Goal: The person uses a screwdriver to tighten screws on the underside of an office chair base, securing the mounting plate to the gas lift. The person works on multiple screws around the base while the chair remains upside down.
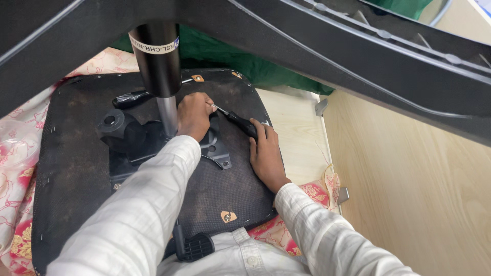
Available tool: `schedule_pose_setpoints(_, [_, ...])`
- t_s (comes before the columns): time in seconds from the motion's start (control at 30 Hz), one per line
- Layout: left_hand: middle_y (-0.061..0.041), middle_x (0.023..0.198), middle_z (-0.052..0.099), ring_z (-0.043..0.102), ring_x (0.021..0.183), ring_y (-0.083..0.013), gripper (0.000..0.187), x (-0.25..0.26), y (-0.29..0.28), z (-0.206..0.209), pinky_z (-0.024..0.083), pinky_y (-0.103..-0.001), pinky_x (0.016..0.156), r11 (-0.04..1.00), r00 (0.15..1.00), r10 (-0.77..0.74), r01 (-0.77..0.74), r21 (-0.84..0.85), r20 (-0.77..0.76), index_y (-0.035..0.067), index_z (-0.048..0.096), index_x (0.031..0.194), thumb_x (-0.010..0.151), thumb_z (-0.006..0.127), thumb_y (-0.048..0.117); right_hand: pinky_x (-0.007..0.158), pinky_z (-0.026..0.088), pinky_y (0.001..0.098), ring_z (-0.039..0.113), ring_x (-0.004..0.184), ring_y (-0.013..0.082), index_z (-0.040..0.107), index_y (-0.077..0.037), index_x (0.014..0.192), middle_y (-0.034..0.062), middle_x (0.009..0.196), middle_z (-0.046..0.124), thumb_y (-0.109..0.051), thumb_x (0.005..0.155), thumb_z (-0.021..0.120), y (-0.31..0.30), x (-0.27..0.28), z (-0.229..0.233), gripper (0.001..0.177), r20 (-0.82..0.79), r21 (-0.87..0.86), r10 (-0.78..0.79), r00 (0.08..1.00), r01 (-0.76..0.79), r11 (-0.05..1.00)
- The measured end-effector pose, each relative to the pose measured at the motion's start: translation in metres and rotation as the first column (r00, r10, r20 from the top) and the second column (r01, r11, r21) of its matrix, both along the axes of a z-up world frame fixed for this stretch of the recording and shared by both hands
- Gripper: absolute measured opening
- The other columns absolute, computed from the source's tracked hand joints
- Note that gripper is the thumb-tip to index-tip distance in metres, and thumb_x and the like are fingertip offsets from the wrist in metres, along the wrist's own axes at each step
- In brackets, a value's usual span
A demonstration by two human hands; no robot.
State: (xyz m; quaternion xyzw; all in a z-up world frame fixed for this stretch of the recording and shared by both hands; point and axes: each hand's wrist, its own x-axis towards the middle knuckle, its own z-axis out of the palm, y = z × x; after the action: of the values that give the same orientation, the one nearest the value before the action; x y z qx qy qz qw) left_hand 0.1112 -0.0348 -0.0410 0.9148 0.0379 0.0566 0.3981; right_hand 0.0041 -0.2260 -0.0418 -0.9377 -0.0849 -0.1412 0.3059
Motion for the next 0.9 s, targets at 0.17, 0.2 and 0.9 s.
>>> schedule_pose_setpoints(0.17, [-0.012, 0.101, 0.076, 0.074, 0.096, -0.0249, 0.022, 0.007, 0.0, -0.007, 0.059, -0.037, 0.088, 0.992, 1.0, 0.009, -0.006, 0.126, -0.02, 0.006, 0.078, 0.098, 0.088, 0.083, 0.025, 0.112, 0.04, 0.0478, 0.048, 0.132, 0.0422, 0.045, -0.01, 0.147, 0.0232, 0.14, 0.05, -0.008, 0.1, 0.056, 0.0, 0.001, -0.001, 0.049, 0.014, -0.012, 0.016, 1.0, -0.016, 1.0])
schedule_pose_setpoints(0.2, [-0.012, 0.104, 0.075, 0.073, 0.096, -0.027, 0.025, 0.008, 0.0, -0.009, 0.058, -0.038, 0.085, 0.99, 0.998, -0.014, 0.006, 0.139, 0.054, 0.008, 0.078, 0.1, 0.081, 0.084, 0.022, 0.112, 0.04, 0.0478, 0.048, 0.133, 0.0422, 0.045, -0.01, 0.147, 0.0231, 0.14, 0.051, -0.008, 0.1, 0.056, -0.001, 0.001, -0.001, 0.049, 0.014, -0.012, 0.013, 1.0, -0.013, 1.0])
schedule_pose_setpoints(0.9, [-0.004, 0.105, 0.078, 0.075, 0.093, -0.0254, 0.035, 0.003, 0.004, 0.003, 0.058, -0.036, 0.084, 0.995, 0.985, -0.058, 0.071, -0.073, 0.164, 0.008, 0.072, 0.113, 0.079, 0.076, -0.001, 0.112, 0.04, 0.048, 0.046, 0.136, 0.0419, 0.046, -0.012, 0.147, 0.0228, 0.144, 0.049, -0.01, 0.1, 0.056, 0.002, 0.001, 0.002, 0.049, -0.04, 0.0, -0.018, 0.999, 0.018, 1.0])
